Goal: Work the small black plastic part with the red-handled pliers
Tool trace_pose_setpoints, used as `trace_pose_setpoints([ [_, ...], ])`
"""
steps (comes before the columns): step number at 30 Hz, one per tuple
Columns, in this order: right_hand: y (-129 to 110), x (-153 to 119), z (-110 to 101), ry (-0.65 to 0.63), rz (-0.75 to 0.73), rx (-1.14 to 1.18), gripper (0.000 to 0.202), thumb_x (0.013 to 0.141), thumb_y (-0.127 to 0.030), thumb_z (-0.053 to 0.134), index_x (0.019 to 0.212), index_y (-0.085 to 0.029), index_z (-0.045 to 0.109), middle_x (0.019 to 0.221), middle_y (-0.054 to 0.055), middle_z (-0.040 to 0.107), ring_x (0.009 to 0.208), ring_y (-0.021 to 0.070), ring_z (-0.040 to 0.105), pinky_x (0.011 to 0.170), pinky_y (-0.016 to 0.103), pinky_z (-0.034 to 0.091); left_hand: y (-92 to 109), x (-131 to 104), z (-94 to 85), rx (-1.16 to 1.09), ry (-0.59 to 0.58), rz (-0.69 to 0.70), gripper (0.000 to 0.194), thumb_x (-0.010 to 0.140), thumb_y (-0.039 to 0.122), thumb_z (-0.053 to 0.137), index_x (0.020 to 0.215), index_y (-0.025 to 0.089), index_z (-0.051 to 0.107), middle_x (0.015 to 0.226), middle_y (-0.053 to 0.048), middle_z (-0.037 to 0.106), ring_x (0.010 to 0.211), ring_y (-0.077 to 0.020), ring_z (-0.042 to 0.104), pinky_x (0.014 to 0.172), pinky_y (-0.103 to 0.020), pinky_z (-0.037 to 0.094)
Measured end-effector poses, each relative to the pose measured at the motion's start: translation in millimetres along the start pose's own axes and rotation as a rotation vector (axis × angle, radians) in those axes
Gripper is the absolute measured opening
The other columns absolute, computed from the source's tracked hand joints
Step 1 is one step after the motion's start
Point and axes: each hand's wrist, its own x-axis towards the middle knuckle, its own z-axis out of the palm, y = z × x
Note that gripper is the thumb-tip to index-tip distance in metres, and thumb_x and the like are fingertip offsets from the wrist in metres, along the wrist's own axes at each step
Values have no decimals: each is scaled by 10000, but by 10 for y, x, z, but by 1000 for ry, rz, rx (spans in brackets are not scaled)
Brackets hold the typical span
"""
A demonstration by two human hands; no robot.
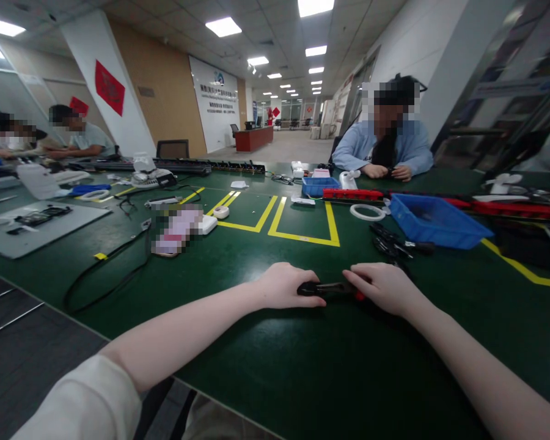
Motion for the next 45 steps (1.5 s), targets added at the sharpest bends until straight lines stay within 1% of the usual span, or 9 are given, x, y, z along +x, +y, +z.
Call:
trace_pose_setpoints([
  [8,63,-14,-1,8,36,-26,495,942,-535,323,678,-234,615,757,63,693,728,220,622,610,316,364,-6,-4,-11,27,8,54,391,920,557,557,1081,206,624,879,-17,713,759,-188,674,732,-295,461],
  [16,60,-22,-6,27,7,-23,509,940,-546,318,683,-224,617,757,56,689,729,217,622,596,302,366,-9,-22,-17,65,55,91,400,930,516,558,1161,200,641,1047,-52,629,849,-194,641,736,-303,473],
  [20,64,-23,-8,21,15,-16,508,939,-554,319,695,-224,618,763,56,686,736,221,623,597,305,371,-28,-25,4,65,79,111,415,936,465,570,1237,184,615,1119,-77,625,948,-220,618,822,-345,481],
  [24,78,-18,0,23,10,2,501,941,-555,324,713,-226,625,771,53,686,733,218,623,603,305,382,-34,-20,28,42,100,113,385,946,352,556,1275,153,580,1197,-100,631,1084,-240,594,948,-385,465],
  [27,80,-22,0,23,12,12,501,944,-556,325,715,-225,624,772,53,684,735,218,623,605,305,385,-43,-24,42,31,124,126,375,946,297,540,1290,150,568,1295,-115,594,1192,-247,552,1047,-408,420],
  [30,81,-25,4,20,12,23,501,949,-551,326,708,-223,618,774,56,679,739,217,621,604,305,382,-55,-32,54,59,156,138,361,944,265,529,1284,152,580,1360,-135,543,1266,-266,498,1095,-436,384],
  [37,60,-36,9,62,-11,37,462,960,-515,352,677,-225,573,724,42,641,717,209,598,628,316,387,-67,-35,75,68,164,138,368,935,214,505,1285,142,590,1340,-146,542,1264,-274,490,1092,-444,390],
  [42,63,-72,13,170,-34,73,331,952,-450,409,813,-220,601,793,55,646,772,219,595,697,348,424,-58,-23,65,25,141,132,370,941,201,484,1297,159,575,1262,-124,599,1209,-266,524,1052,-443,429],
  [45,74,-89,26,213,-64,75,290,950,-414,425,850,-214,609,856,71,647,818,228,595,715,359,441,-49,-18,57,5,130,118,358,955,234,497,1295,152,569,1237,-124,613,1180,-261,545,1039,-433,445],
])
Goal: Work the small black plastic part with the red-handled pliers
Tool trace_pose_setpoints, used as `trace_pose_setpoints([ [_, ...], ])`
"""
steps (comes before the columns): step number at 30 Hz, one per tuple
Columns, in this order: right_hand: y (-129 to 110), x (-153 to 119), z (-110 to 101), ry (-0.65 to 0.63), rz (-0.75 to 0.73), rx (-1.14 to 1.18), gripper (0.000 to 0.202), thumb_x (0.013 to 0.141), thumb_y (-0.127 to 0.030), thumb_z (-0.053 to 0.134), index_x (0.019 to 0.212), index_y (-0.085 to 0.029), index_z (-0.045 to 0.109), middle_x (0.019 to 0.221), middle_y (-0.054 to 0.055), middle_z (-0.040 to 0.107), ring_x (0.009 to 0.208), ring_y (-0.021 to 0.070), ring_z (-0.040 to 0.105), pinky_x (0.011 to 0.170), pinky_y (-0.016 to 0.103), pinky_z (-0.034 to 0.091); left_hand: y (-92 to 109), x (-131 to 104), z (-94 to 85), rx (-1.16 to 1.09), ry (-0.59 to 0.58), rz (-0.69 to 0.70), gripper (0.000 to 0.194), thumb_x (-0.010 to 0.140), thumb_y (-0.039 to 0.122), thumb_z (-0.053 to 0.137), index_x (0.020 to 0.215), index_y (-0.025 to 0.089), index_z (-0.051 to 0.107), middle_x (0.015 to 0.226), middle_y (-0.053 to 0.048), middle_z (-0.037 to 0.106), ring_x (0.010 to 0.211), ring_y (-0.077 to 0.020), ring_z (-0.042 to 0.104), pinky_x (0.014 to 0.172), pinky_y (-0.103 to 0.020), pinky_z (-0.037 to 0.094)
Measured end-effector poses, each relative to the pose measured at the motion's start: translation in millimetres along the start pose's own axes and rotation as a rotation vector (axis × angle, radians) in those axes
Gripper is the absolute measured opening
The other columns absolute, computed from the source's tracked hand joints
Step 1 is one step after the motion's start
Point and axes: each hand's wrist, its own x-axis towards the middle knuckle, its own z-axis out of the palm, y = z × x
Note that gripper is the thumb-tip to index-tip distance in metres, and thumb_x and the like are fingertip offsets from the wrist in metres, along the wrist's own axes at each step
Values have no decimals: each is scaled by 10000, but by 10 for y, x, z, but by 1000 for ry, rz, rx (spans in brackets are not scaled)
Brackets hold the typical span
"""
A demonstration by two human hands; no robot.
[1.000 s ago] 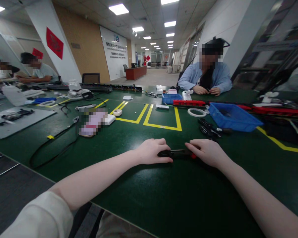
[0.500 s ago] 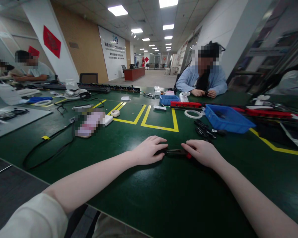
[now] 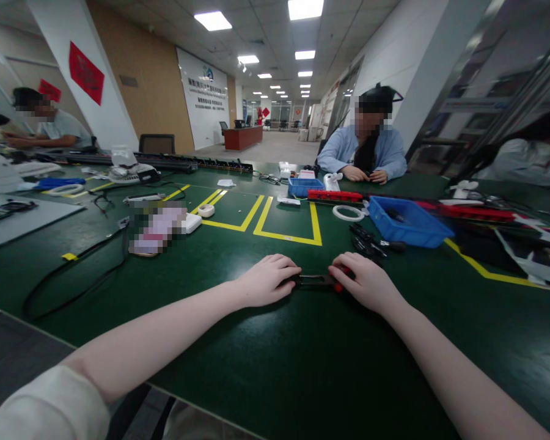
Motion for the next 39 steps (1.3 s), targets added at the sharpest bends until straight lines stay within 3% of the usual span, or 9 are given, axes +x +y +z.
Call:
trace_pose_setpoints([
  [4,-44,-25,-13,-11,-79,-32,281,949,-419,456,871,-208,625,896,80,648,843,235,595,724,369,456,3,5,8,-41,-11,-24,338,953,272,540,1264,148,582,1229,-121,614,1130,-244,587,1004,-398,479],
  [9,-171,-48,-15,-50,-207,-82,343,843,-532,631,951,-207,635,978,84,648,880,250,601,744,380,466,-10,5,35,-79,20,-53,185,946,279,569,1061,159,650,1210,-94,612,1057,-214,629,944,-348,512],
  [11,-206,-43,5,-42,-237,-93,316,855,-508,630,965,-212,629,982,82,650,890,249,603,744,374,465,-15,6,38,-84,26,-61,159,943,281,577,1023,164,650,1199,-83,615,1034,-204,637,923,-336,518],
  [15,-220,-24,51,-37,-260,-131,184,932,-379,543,900,-208,602,923,82,648,847,232,605,715,352,449,-13,13,27,-71,18,-53,148,937,276,589,1025,173,648,1145,-70,637,1021,-202,640,913,-338,518],
  [26,-292,-86,32,64,-259,-29,193,939,-378,518,922,-198,587,919,91,651,834,229,595,725,353,441,24,-2,2,-97,-34,11,199,933,300,598,1089,185,643,1139,-68,638,1033,-212,626,902,-346,504],
  [39,-375,-95,67,1,-324,-44,189,922,-378,554,891,-197,594,892,78,643,787,203,587,703,335,432,20,1,-16,-285,-21,-23,181,924,282,605,1057,176,667,1117,-76,645,1030,-207,621,921,-351,503],
])
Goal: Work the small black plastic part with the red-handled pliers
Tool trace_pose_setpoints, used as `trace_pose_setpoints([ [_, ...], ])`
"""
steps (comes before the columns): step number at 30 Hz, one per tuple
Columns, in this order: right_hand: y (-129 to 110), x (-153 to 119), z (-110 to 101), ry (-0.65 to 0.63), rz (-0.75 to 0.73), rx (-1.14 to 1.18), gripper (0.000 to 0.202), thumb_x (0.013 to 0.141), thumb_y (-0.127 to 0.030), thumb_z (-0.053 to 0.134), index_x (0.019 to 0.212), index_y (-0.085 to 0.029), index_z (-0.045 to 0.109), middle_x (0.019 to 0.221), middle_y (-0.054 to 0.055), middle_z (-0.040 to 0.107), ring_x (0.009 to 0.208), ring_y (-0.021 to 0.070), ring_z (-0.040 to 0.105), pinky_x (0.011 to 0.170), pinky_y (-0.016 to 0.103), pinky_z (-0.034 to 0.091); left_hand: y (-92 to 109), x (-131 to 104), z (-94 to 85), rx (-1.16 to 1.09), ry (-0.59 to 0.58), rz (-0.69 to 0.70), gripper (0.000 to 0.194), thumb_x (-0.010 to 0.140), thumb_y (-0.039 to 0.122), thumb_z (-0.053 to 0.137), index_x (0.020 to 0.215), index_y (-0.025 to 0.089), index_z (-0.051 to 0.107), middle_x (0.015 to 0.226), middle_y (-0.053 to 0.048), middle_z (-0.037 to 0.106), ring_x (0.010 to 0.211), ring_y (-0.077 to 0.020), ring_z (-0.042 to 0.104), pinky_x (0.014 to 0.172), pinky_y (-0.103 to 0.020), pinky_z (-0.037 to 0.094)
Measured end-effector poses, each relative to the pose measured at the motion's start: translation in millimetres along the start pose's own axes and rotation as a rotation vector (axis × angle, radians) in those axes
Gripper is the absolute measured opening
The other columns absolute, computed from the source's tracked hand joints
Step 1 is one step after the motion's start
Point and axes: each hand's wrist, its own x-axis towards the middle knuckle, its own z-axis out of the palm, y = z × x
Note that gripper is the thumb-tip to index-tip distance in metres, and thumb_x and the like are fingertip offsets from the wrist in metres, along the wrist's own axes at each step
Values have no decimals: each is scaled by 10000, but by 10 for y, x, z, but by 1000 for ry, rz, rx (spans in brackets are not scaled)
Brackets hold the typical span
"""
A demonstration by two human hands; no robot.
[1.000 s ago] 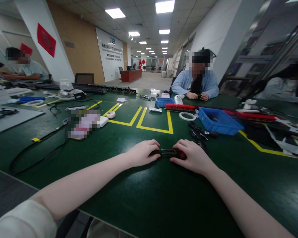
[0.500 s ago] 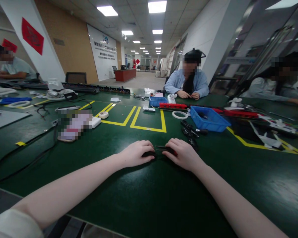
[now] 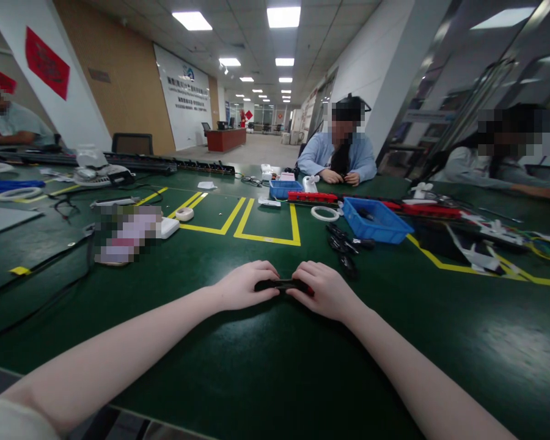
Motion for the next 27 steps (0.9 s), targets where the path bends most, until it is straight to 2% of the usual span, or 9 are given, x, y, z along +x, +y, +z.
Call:
trace_pose_setpoints([
  [12,35,-25,7,42,58,-28,213,925,-398,548,888,-194,597,896,84,647,798,211,598,715,341,443,-107,27,18,-233,88,-45,171,835,254,718,977,167,683,1068,-67,666,998,-194,642,919,-359,507],
  [27,20,-11,-6,-30,2,-50,137,904,-327,583,868,-196,596,878,69,634,788,199,592,699,326,434,-131,30,26,-256,86,-76,178,794,266,755,927,166,691,1054,-64,664,985,-200,640,901,-360,508],
])
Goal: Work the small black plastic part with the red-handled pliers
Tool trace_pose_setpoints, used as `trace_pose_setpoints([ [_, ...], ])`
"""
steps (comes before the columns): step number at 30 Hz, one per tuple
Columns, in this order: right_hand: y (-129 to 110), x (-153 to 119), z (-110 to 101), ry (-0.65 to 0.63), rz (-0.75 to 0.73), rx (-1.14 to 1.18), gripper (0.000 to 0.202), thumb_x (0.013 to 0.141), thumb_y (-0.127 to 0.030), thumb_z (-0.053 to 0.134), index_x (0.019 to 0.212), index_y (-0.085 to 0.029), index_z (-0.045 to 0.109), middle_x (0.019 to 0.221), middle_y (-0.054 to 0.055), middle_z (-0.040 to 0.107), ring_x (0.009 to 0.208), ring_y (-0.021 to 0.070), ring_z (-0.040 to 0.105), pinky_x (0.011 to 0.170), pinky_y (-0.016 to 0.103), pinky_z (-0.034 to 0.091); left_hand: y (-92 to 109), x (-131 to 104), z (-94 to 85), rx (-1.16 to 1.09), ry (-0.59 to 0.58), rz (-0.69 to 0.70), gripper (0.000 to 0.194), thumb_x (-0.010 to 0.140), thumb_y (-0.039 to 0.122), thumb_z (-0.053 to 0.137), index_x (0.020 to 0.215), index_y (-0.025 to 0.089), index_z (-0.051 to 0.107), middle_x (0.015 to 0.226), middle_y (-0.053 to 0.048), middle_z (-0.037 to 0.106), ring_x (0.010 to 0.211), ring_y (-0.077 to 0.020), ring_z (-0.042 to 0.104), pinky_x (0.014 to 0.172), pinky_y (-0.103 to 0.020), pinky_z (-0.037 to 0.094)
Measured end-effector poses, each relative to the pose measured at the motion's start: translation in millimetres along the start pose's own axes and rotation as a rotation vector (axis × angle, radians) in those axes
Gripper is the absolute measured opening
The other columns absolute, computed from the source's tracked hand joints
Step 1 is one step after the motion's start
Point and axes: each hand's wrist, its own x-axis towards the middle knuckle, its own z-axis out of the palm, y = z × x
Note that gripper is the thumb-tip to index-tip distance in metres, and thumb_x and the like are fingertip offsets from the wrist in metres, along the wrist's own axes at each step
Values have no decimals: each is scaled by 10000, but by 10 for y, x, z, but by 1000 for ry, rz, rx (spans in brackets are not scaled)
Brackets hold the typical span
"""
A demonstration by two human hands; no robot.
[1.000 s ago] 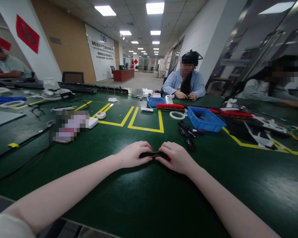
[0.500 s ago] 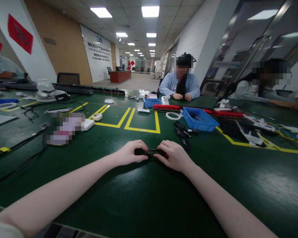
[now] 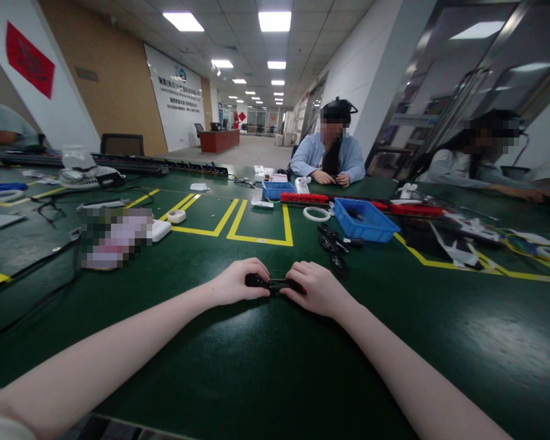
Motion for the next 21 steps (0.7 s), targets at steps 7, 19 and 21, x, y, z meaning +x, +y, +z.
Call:
trace_pose_setpoints([
  [7,-97,-2,-38,-68,11,-5,170,948,-342,531,926,-195,613,907,69,630,785,190,585,694,321,416,64,-19,4,53,-25,-17,229,803,267,748,997,169,677,1042,-61,657,967,-199,641,885,-350,511],
  [19,-91,-34,-129,-91,100,83,230,902,-415,608,981,-204,650,969,71,630,904,218,591,788,356,433,111,-30,23,150,1,59,186,854,316,703,964,169,671,1021,-56,652,948,-193,630,865,-331,503],
  [21,-77,-34,-113,-95,109,90,247,903,-430,605,981,-200,647,980,76,626,904,218,586,778,351,439,109,-24,25,145,22,75,149,883,311,670,925,168,676,1012,-57,658,950,-190,630,872,-328,498],
])
